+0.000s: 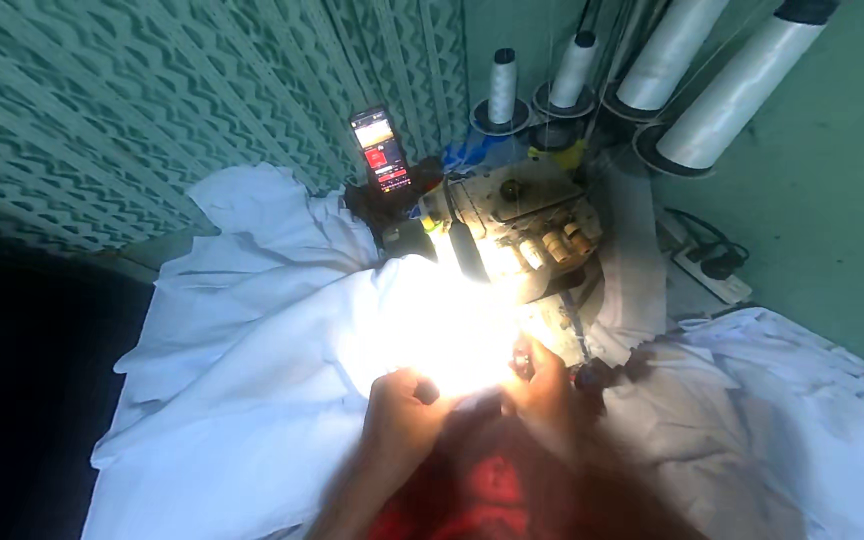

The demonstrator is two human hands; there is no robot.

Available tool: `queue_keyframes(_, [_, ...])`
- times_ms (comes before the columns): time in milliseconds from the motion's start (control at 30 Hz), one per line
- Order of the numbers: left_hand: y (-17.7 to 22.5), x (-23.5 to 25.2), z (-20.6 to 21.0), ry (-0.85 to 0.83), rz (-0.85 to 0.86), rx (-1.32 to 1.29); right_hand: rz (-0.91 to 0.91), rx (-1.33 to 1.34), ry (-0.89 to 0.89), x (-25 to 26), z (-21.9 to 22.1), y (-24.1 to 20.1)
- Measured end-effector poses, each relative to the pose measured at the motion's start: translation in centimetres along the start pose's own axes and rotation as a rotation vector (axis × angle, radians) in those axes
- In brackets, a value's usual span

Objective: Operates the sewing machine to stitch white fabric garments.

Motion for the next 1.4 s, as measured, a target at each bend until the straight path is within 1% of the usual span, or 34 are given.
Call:
queue_keyframes(67, [0.0,-0.2,0.1,0.083,0.174,0.189,0.07,0.139,0.075,0.2,-0.7,0.4])
queue_keyframes(100, [0.0,-0.3,0.2,0.074,0.218,0.207,0.09,0.209,0.084,0.2,-1.0,0.5])
queue_keyframes(133, [0.0,-0.2,0.3,0.007,0.211,0.173,0.088,0.239,0.063,0.1,-1.1,0.3])
queue_keyframes(167, [0.2,0.0,0.5,-0.119,0.139,0.084,0.048,0.214,0.017,-0.1,-1.2,0.2])
queue_keyframes(233, [0.1,0.7,0.7,-0.407,-0.111,-0.218,-0.097,0.033,-0.122,-0.7,-1.1,-0.4])
queue_keyframes(267, [-0.2,1.3,0.6,-0.473,-0.184,-0.385,-0.165,-0.101,-0.168,-1.0,-0.8,-0.8])
queue_keyframes(300, [-0.4,2.0,0.3,-0.486,-0.2,-0.552,-0.248,-0.252,-0.177,-1.3,-0.5,-0.9])
queue_keyframes(333, [-0.5,2.8,-0.2,-0.476,-0.181,-0.685,-0.338,-0.399,-0.154,-1.3,-0.3,-0.7])
queue_keyframes(367, [-0.5,3.5,-0.8,-0.437,-0.159,-0.73,-0.409,-0.501,-0.117,-1.4,-0.1,-0.3])
queue_keyframes(400, [-0.3,4.2,-1.5,-0.393,-0.133,-0.667,-0.438,-0.537,-0.09,-1.4,-0.2,0.1])
queue_keyframes(433, [-0.1,4.9,-2.2,-0.358,-0.093,-0.534,-0.438,-0.512,-0.074,-1.3,-0.5,0.6])
queue_keyframes(500, [0.1,5.8,-3.3,-0.342,-0.015,-0.228,-0.432,-0.377,-0.058,-1.1,-0.9,1.2])
queue_keyframes(533, [0.0,6.1,-3.7,-0.336,0.024,-0.125,-0.435,-0.309,-0.051,-1.0,-1.1,1.3])
queue_keyframes(600, [0.0,6.8,-4.6,-0.331,0.098,-0.031,-0.435,-0.21,-0.023,-1.0,-1.1,1.6])
queue_keyframes(700, [0.8,8.3,-5.4,-0.347,0.107,-0.036,-0.412,-0.151,0.029,-1.1,-1.0,2.1])
queue_keyframes(767, [1.3,9.4,-5.2,-0.293,0.103,0.042,-0.389,-0.184,0.087,-1.1,-0.9,2.5])
queue_keyframes(867, [2.1,10.8,-4.1,-0.224,0.077,0.276,-0.294,-0.274,0.15,-0.3,-0.9,3.6])
queue_keyframes(933, [2.8,11.4,-3.4,-0.197,0.085,0.428,-0.212,-0.332,0.16,0.3,-1.0,4.6])
queue_keyframes(1000, [3.5,11.6,-3.0,-0.202,0.088,0.527,-0.171,-0.361,0.163,0.7,-1.0,4.8])
queue_keyframes(1067, [3.7,11.6,-3.1,-0.208,0.082,0.557,-0.162,-0.361,0.154,0.6,-1.2,4.4])
queue_keyframes(1167, [3.3,11.5,-3.1,-0.202,0.104,0.471,-0.157,-0.335,0.098,0.3,-1.5,3.3])
queue_keyframes(1267, [2.6,11.5,-2.5,-0.197,0.129,0.411,-0.112,-0.4,0.013,0.8,-1.2,2.8])
queue_keyframes(1333, [2.5,11.5,-2.1,-0.161,0.177,0.396,-0.094,-0.442,-0.059,2.0,-1.1,3.3])
queue_keyframes(1400, [2.5,11.3,-1.7,-0.099,0.24,0.393,-0.139,-0.463,-0.089,2.7,-1.0,4.2])
Point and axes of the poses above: each hand's wrist, its own x-axis towards the middle knuckle, its own z-axis out of the palm, y = z × x, the point moved 4 cm from there along x, towards the middle knuckle, and after that the axes turned 9 degrees about -z, right-handed, at the moved point
